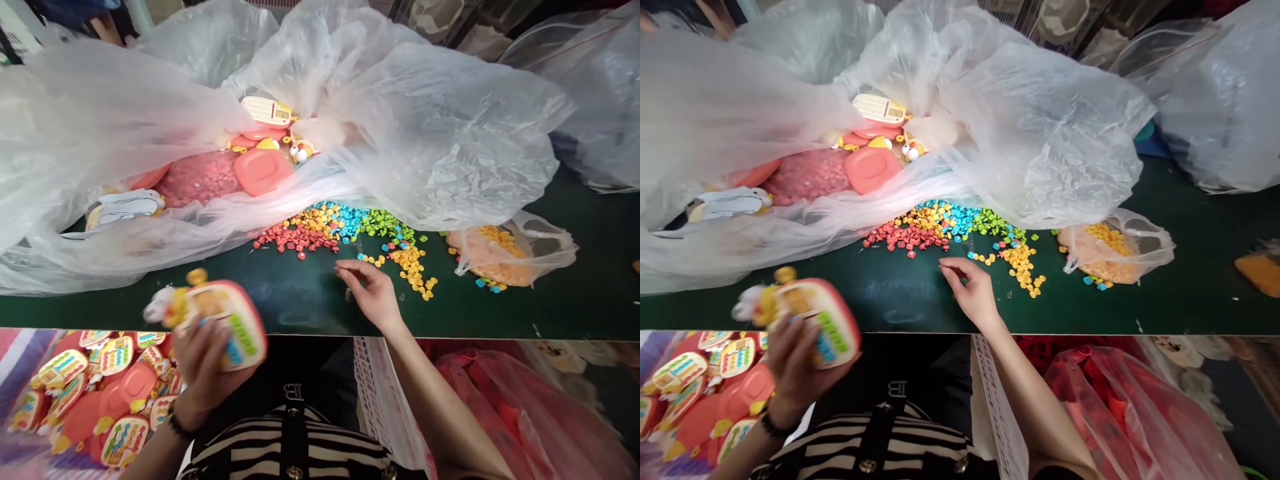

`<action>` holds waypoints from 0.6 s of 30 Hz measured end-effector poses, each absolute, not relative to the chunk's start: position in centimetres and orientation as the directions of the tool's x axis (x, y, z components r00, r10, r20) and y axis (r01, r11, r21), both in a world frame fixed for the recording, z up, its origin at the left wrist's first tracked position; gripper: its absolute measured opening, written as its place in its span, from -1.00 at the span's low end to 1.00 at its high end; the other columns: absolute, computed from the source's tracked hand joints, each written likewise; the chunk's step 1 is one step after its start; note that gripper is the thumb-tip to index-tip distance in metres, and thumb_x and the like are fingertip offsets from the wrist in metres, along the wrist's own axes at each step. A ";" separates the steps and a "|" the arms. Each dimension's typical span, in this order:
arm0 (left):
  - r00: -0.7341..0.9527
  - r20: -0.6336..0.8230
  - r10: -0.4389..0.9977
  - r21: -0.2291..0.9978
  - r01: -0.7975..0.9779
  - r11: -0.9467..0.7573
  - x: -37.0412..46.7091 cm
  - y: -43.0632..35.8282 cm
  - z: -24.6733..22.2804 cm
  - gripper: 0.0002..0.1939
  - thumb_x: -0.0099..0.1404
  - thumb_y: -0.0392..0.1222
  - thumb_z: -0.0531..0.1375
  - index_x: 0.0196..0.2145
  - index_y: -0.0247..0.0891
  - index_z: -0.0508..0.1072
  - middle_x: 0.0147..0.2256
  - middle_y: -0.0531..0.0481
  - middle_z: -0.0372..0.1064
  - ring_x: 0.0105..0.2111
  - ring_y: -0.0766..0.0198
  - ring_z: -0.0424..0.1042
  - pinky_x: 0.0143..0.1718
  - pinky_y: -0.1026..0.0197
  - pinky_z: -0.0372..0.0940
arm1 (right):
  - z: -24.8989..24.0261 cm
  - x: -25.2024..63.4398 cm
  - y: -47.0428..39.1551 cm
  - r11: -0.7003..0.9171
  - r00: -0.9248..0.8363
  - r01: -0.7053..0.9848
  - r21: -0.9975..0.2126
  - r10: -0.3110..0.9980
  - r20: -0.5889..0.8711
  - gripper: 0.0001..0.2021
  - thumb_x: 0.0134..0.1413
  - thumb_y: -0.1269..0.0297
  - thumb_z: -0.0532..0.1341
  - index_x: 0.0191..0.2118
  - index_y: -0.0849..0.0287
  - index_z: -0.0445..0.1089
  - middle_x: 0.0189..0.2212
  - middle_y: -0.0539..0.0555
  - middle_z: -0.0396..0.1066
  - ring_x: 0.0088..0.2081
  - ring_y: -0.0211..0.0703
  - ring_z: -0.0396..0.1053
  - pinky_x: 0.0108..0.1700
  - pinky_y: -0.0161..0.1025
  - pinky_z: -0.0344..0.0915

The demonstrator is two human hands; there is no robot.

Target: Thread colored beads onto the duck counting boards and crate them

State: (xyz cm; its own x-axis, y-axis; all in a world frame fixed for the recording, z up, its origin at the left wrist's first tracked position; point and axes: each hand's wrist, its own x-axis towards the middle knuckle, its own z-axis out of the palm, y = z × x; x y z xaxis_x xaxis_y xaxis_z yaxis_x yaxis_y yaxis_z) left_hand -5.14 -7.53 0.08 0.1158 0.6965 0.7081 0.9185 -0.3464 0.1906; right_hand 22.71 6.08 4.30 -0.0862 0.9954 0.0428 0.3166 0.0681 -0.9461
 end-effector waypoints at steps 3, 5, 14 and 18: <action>-0.088 0.689 0.719 0.196 0.978 -0.068 -10.6 -13.5 -2.6 -0.04 0.02 -0.20 0.39 0.31 -0.13 0.04 0.22 -0.26 0.09 0.19 -0.24 0.16 0.12 -0.31 0.20 | 1.7 24.1 4.3 0.108 -0.031 0.416 -0.903 0.994 0.105 -0.75 0.09 0.05 0.23 -0.24 0.11 0.51 -0.27 0.10 0.54 -0.32 -0.12 0.48 -0.25 -0.14 0.44; -0.268 0.589 0.763 0.273 0.954 0.125 -13.4 -17.0 -5.1 -0.12 0.10 -0.18 0.32 0.30 -0.06 0.04 0.21 -0.19 0.13 0.14 -0.25 0.22 0.08 -0.34 0.25 | 0.5 24.6 3.6 0.133 -0.013 0.429 -0.893 0.990 0.141 -0.76 0.11 0.07 0.22 -0.24 0.10 0.50 -0.26 0.10 0.53 -0.26 -0.09 0.49 -0.17 -0.11 0.43; -0.219 0.722 0.656 0.197 0.974 0.108 -14.7 -10.8 -1.5 -0.71 0.17 -0.25 0.24 -0.11 -0.24 0.42 0.03 -0.27 0.26 0.12 -0.11 0.26 0.07 -0.21 0.25 | 0.5 24.2 3.5 0.220 -0.085 0.486 -0.846 0.975 0.204 -0.78 0.15 0.11 0.19 -0.25 0.10 0.51 -0.29 0.09 0.54 -0.24 -0.10 0.49 -0.15 -0.15 0.41; 0.081 0.821 0.566 0.033 0.982 -0.188 -14.5 -1.1 5.6 -0.81 0.18 -0.27 0.23 -0.21 -0.23 0.43 -0.06 -0.13 0.35 0.02 0.11 0.34 0.07 -0.07 0.25 | 0.5 24.4 3.1 0.243 -0.088 0.514 -0.823 0.969 0.230 -0.78 0.17 0.12 0.16 -0.25 0.09 0.51 -0.29 0.09 0.54 -0.23 -0.09 0.49 -0.12 -0.12 0.42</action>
State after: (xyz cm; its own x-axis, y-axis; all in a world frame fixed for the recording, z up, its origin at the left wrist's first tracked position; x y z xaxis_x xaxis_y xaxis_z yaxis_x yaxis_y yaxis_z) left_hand -14.46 -1.14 5.57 0.0806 0.5656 0.8208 0.9816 -0.1880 0.0332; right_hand 24.37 3.08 0.46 -0.0885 0.9691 0.2304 0.5138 0.2426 -0.8229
